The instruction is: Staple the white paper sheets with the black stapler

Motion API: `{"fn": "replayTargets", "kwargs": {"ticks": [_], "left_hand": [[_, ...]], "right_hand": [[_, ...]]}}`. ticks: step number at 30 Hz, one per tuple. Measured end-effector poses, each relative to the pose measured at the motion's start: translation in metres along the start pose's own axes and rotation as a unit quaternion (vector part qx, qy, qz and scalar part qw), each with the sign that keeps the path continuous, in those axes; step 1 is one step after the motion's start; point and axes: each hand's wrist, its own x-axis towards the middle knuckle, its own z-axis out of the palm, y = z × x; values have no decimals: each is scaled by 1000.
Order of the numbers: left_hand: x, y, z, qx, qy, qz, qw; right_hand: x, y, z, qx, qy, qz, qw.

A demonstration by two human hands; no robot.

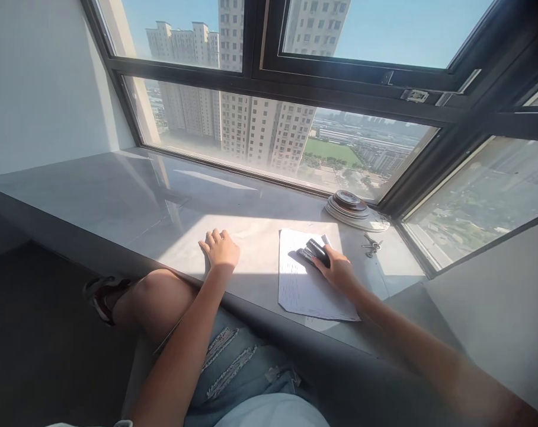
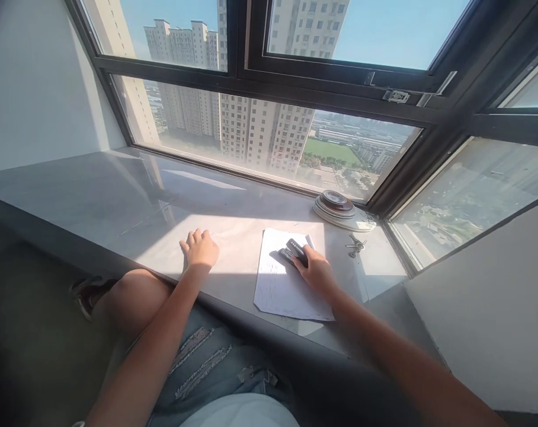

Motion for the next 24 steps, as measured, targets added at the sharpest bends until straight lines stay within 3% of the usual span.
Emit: {"fn": "replayTargets", "kwargs": {"ticks": [4, 7, 10, 12, 15, 18, 21, 24], "left_hand": [[-1, 0, -2, 7, -7, -1, 1000], [-2, -1, -5, 12, -9, 2, 1000], [-2, -2, -5, 15, -11, 3, 1000], [-1, -4, -4, 19, -9, 1, 1000], [-1, -4, -2, 16, -5, 2, 1000], [-1, -1, -2, 11, -1, 2, 1000], [-1, 0, -3, 9, 0, -3, 1000], [4, -12, -1, -24, 3, 10, 1000]], "right_hand": [[17, 42, -24, 84, -45, 57, 994], [51, 62, -32, 158, -47, 21, 986], [85, 71, -17, 72, 3, -75, 995], [102, 71, 4, 2, -4, -100, 995], [118, 64, 34, -71, -54, -69, 994], [129, 48, 47, -121, -89, -76, 986], [139, 21, 50, -142, -97, -116, 978], [152, -18, 59, -139, -90, -125, 978]]}}
